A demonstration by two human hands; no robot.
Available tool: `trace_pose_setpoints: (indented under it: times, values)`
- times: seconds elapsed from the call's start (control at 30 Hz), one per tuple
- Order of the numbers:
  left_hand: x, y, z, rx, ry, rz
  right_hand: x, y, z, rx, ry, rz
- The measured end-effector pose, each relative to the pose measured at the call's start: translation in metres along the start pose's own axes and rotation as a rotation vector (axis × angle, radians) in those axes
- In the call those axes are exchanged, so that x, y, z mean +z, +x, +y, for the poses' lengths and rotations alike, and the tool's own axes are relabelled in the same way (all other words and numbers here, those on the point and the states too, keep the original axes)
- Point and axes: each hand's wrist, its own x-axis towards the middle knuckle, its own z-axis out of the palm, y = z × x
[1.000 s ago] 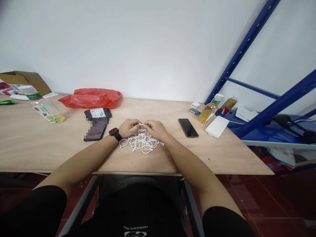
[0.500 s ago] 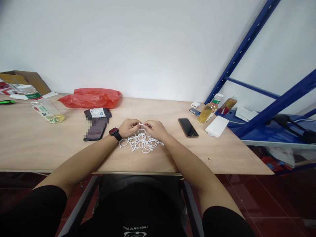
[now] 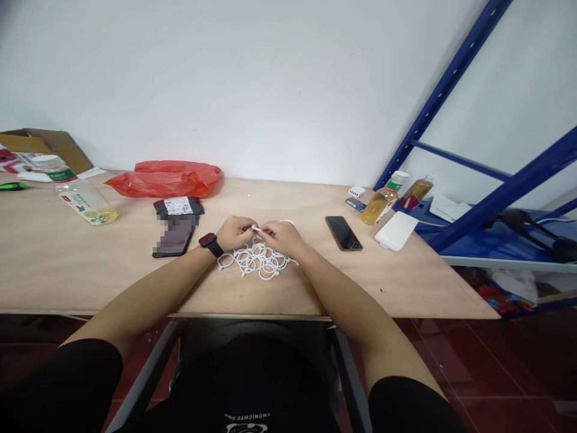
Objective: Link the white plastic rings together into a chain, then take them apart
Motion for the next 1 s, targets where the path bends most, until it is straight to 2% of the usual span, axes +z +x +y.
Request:
trace_pose_setpoints:
  times: [0.37,0.53,0.63,0.77,0.87,1.0]
  values:
    - [0.004,0.000,-0.005,0.020,0.028,0.029,0.003,0.000,-0.001,-0.061,-0.003,-0.013]
    - [0.007,-0.001,-0.007,-0.006,0.040,0.017,-0.001,0.000,0.003,-0.019,0.000,0.054]
    - [0.009,0.000,-0.011,-0.018,0.010,0.046,-0.009,0.002,0.016,0.056,-0.033,0.126]
    - [0.010,0.001,-0.022,0.012,0.029,0.065,-0.024,0.004,0.040,0.250,-0.189,0.225]
    - [0.010,0.002,-0.027,0.039,0.057,0.034,-0.032,0.004,0.056,0.381,-0.293,0.201]
    - [0.010,0.003,-0.028,0.047,0.084,-0.008,-0.033,0.004,0.065,0.469,-0.391,0.128]
